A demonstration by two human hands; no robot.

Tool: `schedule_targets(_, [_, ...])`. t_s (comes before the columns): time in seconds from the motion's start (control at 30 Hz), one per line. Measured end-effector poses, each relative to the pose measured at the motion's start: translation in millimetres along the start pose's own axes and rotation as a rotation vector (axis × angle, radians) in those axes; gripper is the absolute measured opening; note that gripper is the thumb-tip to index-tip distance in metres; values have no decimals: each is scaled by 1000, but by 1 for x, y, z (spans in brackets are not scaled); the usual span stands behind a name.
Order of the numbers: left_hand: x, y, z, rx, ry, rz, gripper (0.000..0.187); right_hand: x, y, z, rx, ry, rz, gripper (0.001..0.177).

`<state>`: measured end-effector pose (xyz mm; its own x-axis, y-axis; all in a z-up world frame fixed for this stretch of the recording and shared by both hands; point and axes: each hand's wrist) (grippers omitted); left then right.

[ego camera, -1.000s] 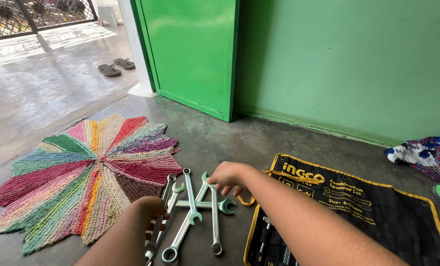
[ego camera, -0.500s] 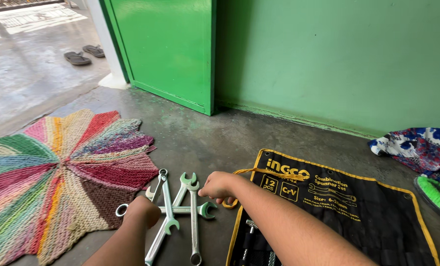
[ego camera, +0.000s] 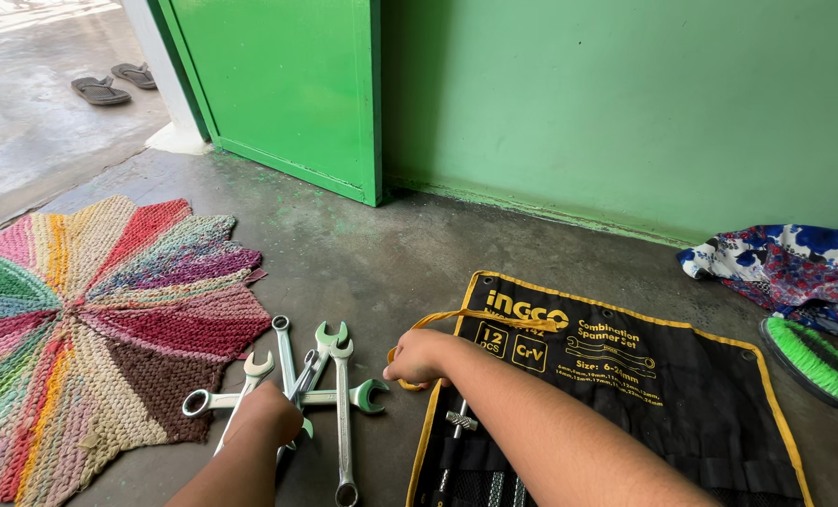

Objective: The person unrolls a black and yellow tool roll on the floor and removes each wrench and socket one by one, placing them on the floor beside the roll. The person handles the tools individually and lays them out in a line.

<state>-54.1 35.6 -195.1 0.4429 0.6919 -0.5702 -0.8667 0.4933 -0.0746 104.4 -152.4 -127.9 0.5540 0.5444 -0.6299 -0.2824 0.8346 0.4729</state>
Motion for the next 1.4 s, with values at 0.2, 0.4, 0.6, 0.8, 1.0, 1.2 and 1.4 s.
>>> schedule_targets(0.2, [-16,-5,-9,78,-85,-45,42,-9,11,-4,-6,25,27,47])
schedule_targets(0.4, [-10,-8,-9,-43,-40,-35,38,-18,18,-8,25,52,12,62])
schedule_targets(0.6, [2,-17,-16,-55,-65,-104,35,-26,14,-2,53,43,8,59])
schedule_targets(0.8, [-2,-36,-26,-88,-71,-133,37,-37,3,2,14,48,-1,56])
schedule_targets(1.0, [2,-62,-20,-30,-70,-209,39,-40,-18,7,12,22,-10,62])
schedule_targets(1.2, [-2,-101,0,70,-71,-349,37,-42,-70,13,-9,-17,-17,60])
schedule_targets(1.4, [-43,-164,6,103,-55,-406,38,-76,-149,26,-52,-76,-133,57])
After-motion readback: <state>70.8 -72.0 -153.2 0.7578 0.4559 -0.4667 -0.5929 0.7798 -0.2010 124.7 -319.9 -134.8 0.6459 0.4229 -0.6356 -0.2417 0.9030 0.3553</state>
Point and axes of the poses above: each hand's wrist, its own x-axis towards the middle knuckle, its own z-axis out of the back of the hand, y = z × x, and after that the axes turned 9 degrees about x, right-handed
